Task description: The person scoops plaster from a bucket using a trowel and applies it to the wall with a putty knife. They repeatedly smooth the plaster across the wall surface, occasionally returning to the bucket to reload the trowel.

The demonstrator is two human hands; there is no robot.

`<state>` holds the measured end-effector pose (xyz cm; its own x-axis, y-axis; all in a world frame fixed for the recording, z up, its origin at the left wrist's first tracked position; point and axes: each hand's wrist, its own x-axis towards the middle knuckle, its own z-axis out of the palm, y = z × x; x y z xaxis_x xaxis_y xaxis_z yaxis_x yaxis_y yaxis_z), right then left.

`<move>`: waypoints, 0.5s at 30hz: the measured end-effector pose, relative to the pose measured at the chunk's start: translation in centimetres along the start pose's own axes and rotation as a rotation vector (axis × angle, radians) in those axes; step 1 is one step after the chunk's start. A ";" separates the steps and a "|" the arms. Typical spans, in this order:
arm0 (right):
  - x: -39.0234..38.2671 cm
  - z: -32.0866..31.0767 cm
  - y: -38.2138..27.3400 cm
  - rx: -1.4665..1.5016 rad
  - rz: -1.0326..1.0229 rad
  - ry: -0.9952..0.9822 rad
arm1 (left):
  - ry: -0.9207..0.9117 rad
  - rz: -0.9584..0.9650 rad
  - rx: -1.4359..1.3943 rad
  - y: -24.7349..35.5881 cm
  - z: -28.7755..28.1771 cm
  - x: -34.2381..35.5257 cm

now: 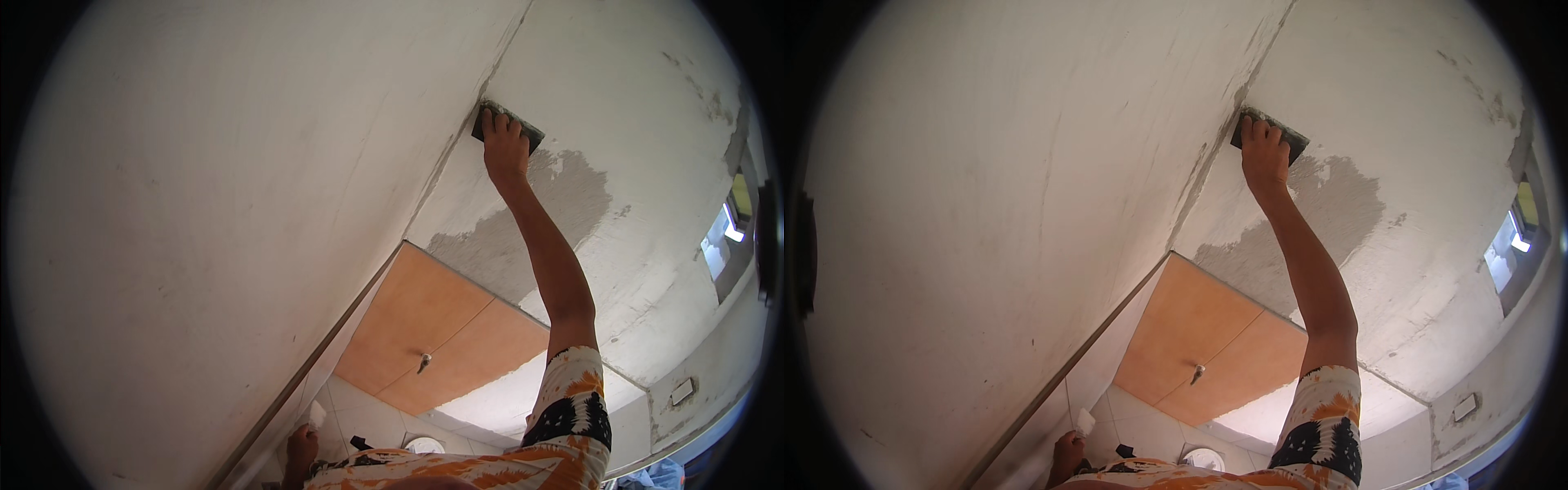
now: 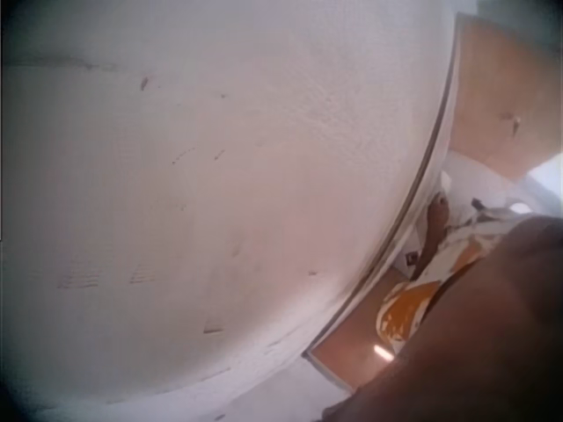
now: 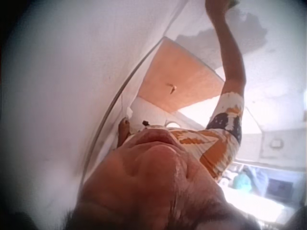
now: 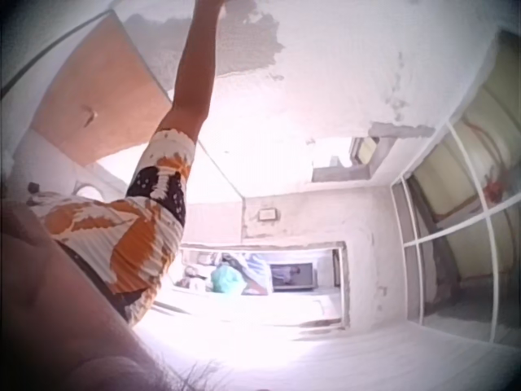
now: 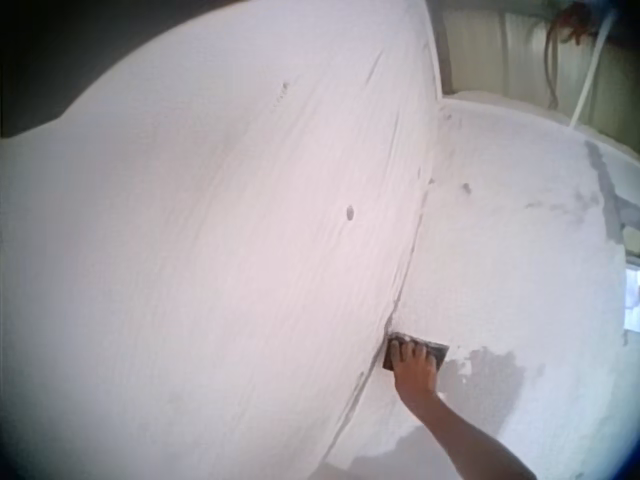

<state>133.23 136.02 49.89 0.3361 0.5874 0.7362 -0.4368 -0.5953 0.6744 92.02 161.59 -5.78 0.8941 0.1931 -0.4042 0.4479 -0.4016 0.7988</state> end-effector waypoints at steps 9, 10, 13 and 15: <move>-9.9 -0.4 -7.9 0.107 -0.062 -0.097 | 0.003 0.003 -0.024 0.6 -1.0 -0.2; -11.1 -0.3 -8.8 0.158 -0.049 -0.093 | 0.013 0.003 -0.011 0.3 -0.9 -0.2; -14.1 -1.2 -10.8 0.223 -0.055 -0.080 | 0.021 -0.001 0.006 -0.1 -0.5 -0.3; -16.6 -1.8 -11.9 0.284 -0.055 -0.110 | -0.009 -0.015 -0.002 0.6 -0.7 -1.0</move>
<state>131.38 134.31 29.57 0.4480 0.5693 0.6893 -0.1697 -0.7029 0.6908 91.44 161.76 -4.57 0.8871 0.1914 -0.4201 0.4614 -0.3965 0.7937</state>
